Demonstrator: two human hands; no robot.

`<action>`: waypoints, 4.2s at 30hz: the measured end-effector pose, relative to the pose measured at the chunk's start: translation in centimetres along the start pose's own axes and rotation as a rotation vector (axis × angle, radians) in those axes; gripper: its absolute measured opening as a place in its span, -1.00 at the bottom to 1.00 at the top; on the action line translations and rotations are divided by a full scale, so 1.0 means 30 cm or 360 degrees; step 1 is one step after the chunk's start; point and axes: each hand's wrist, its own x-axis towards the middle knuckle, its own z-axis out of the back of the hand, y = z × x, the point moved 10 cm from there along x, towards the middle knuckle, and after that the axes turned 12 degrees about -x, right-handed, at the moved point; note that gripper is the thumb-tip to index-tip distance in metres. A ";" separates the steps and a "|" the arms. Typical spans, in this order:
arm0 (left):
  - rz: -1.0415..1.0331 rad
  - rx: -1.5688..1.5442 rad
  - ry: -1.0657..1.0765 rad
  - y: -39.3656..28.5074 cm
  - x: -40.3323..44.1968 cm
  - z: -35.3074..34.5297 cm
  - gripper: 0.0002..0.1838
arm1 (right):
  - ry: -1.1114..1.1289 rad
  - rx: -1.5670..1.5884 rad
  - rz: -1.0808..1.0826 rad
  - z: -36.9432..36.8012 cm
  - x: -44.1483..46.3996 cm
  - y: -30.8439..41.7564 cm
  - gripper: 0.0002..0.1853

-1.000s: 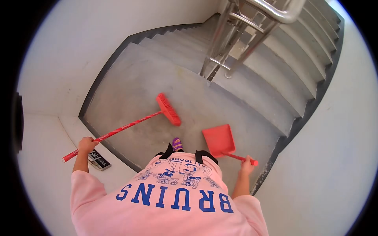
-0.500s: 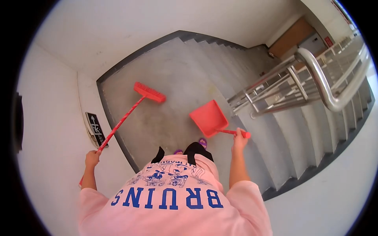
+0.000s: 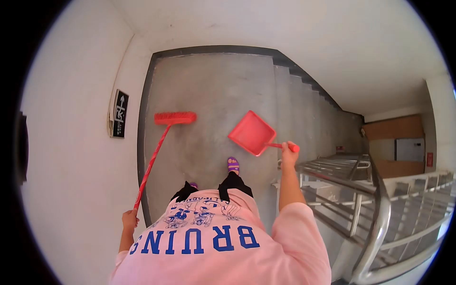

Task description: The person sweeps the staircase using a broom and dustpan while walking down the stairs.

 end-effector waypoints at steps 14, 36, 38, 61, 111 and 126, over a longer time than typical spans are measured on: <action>0.0819 -0.0875 -0.0267 0.577 -0.732 -0.289 -0.66 | 0.0189 -0.0169 -0.0370 -0.042 0.287 0.074 -0.64; 0.1505 -0.2324 -0.0735 1.376 -1.350 -0.869 -0.88 | 0.1522 -0.1258 -0.0263 -0.274 -0.139 -0.227 -0.58; 0.1586 -0.2574 -0.0802 1.386 -1.272 -0.882 -0.93 | 0.1706 -0.1459 -0.0011 -0.352 -0.406 -0.111 -0.60; 0.0585 -0.3071 0.0766 -0.100 -0.689 -0.935 -0.78 | 0.2993 -0.1044 0.0699 -0.553 -1.453 0.254 -0.70; 0.0985 -0.2165 0.0762 -0.193 0.253 -0.841 -0.70 | 0.2499 -0.1029 0.0221 -1.185 -1.324 0.576 -0.76; 0.0679 -0.1408 0.1613 -0.820 -0.024 -1.108 -0.74 | 0.1487 -0.0610 0.0496 -0.808 -0.903 0.923 -0.80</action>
